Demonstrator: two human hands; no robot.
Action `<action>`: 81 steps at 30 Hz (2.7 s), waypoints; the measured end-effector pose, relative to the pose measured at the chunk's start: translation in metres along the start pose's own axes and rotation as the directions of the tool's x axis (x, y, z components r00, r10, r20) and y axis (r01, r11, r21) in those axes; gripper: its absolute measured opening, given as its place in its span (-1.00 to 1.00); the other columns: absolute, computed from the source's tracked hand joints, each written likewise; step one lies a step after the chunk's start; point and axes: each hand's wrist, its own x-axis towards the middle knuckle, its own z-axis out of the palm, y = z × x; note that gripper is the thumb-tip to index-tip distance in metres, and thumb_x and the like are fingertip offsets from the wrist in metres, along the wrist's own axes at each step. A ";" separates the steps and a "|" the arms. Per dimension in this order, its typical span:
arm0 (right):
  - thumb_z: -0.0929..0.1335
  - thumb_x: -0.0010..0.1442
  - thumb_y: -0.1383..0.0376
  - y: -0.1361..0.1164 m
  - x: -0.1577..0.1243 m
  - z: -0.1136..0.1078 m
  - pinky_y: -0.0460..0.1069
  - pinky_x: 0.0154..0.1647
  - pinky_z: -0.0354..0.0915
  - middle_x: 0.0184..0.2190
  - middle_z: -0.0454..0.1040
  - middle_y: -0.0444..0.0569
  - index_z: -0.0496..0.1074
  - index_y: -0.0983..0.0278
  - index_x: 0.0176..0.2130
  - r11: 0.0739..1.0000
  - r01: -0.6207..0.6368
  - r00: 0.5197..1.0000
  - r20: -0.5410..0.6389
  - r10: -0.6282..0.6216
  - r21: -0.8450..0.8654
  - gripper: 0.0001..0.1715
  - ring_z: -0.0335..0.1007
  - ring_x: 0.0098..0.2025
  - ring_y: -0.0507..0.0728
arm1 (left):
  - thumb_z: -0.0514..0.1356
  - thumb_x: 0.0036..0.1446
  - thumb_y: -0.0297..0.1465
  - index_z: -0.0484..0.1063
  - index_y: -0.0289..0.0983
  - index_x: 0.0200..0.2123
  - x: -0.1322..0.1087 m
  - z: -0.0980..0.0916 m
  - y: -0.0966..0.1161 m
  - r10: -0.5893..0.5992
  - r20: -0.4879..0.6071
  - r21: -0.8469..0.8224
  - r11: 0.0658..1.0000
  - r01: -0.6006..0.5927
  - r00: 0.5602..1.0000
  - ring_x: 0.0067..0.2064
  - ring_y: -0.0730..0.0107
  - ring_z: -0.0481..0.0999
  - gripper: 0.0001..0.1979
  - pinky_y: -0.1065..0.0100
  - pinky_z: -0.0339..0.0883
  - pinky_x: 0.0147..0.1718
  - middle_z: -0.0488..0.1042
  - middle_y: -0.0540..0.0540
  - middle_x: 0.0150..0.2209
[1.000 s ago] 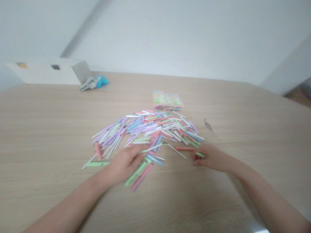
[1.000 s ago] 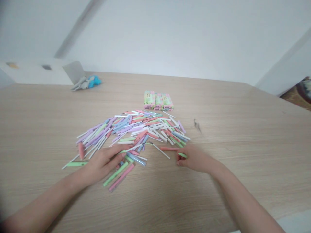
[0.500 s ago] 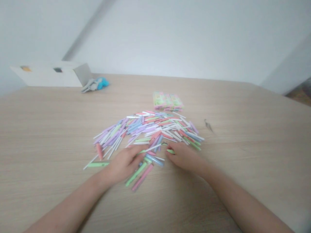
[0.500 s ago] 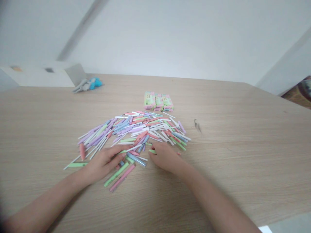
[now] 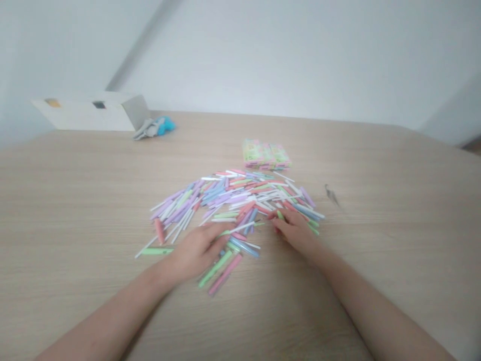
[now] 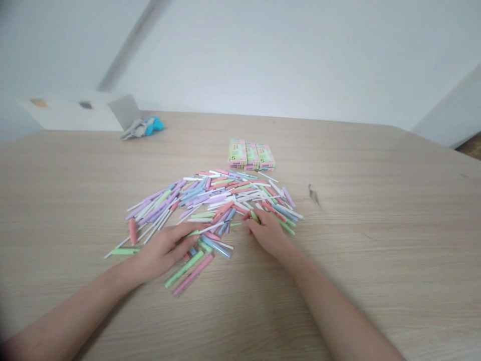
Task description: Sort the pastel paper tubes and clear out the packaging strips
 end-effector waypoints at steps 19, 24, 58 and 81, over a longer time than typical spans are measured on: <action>0.23 0.20 0.45 0.001 -0.008 0.013 0.06 0.04 0.20 -0.06 0.43 0.13 0.34 0.32 0.00 0.864 0.222 0.965 -0.022 -0.260 -0.452 -0.63 0.29 0.03 0.21 | -0.01 0.28 -0.37 0.39 -0.22 0.07 -0.001 0.002 -0.002 0.022 -0.005 0.023 0.999 -0.022 1.000 0.06 0.25 0.47 -0.65 0.27 0.34 0.02 0.48 -0.14 0.07; 0.25 0.19 0.42 0.001 -0.010 0.012 0.06 0.02 0.22 -0.11 0.44 0.11 0.35 0.32 -0.04 0.856 0.246 0.956 -0.033 -0.292 -0.456 -0.68 0.31 -0.02 0.22 | -0.02 0.28 -0.37 0.39 -0.22 0.06 0.000 0.001 -0.001 0.014 0.004 0.014 1.000 -0.015 1.000 0.05 0.26 0.47 -0.65 0.26 0.33 0.03 0.49 -0.14 0.06; 0.21 0.31 0.21 -0.005 -0.024 0.009 -0.06 -0.39 0.25 -0.32 0.43 -0.06 0.44 0.20 -0.03 0.805 0.289 0.942 -0.005 -0.336 0.519 -0.66 0.30 -0.36 0.04 | -0.01 0.30 -0.39 0.38 -0.20 0.02 0.000 0.001 0.003 0.173 0.046 -0.023 0.985 -0.172 0.984 0.01 0.36 0.46 -0.71 0.34 0.30 0.01 0.50 -0.09 -0.02; 0.47 0.02 0.18 -0.005 -0.011 0.014 -0.14 -0.62 0.14 -0.63 0.38 -0.19 0.48 0.27 -0.41 0.700 0.084 0.995 -0.098 -0.020 0.709 -0.79 0.21 -0.62 -0.05 | 0.09 0.20 -0.47 0.39 -0.23 -0.04 -0.002 -0.006 0.010 0.109 0.010 -0.097 0.990 -0.107 0.994 -0.07 0.37 0.47 -0.74 0.36 0.34 -0.09 0.50 -0.09 -0.10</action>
